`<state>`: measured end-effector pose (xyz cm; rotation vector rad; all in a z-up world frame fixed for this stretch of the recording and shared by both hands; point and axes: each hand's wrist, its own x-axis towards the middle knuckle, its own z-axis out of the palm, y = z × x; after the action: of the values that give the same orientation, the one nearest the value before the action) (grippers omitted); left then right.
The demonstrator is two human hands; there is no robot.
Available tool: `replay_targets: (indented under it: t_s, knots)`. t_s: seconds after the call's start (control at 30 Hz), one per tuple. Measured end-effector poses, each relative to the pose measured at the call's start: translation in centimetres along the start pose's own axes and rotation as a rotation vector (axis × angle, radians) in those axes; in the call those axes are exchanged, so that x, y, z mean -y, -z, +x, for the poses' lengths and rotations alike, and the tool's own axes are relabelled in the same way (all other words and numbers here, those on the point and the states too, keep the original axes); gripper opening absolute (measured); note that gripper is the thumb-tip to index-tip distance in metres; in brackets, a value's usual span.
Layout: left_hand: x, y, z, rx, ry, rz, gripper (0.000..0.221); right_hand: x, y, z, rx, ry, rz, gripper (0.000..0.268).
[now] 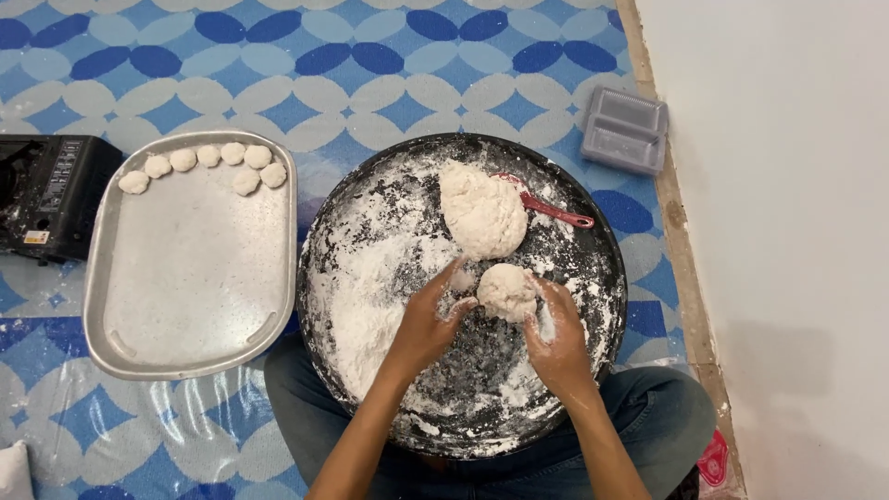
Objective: A person sits on the floor and manually shapes small balls of dough from a larger mass, placing them onto a metal tray.
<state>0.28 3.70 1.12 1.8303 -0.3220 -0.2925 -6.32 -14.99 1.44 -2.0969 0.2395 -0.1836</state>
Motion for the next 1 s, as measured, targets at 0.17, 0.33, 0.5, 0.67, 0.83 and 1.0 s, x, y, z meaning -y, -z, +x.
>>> replay_targets:
  t_s: [0.17,0.33,0.5,0.67,0.83,1.0]
  knots:
    - [0.9,0.5,0.4,-0.018,-0.053,0.059,0.061,-1.2,-0.9,-0.1,0.035,0.002,0.020,0.044]
    - [2.1,0.4,0.7,-0.146,-0.149,0.043,0.042,-0.5,-1.9,0.2,0.121,-0.033,0.094,0.044]
    - [3.4,0.6,1.5,-0.308,-0.003,-0.099,0.038,4.0,-3.9,1.7,0.559,0.179,-0.398,0.053]
    - [3.5,2.0,1.2,-0.410,-0.022,-0.250,0.039,2.3,-7.3,3.0,0.548,0.362,-0.544,0.061]
    - [4.5,3.4,1.2,-0.450,-0.029,-0.340,0.037,4.9,-6.7,2.3,0.686,0.283,-0.270,0.054]
    - [5.4,4.0,0.8,-0.515,-0.070,-0.411,0.033,4.6,-6.3,2.0,0.527,0.071,-0.228,0.057]
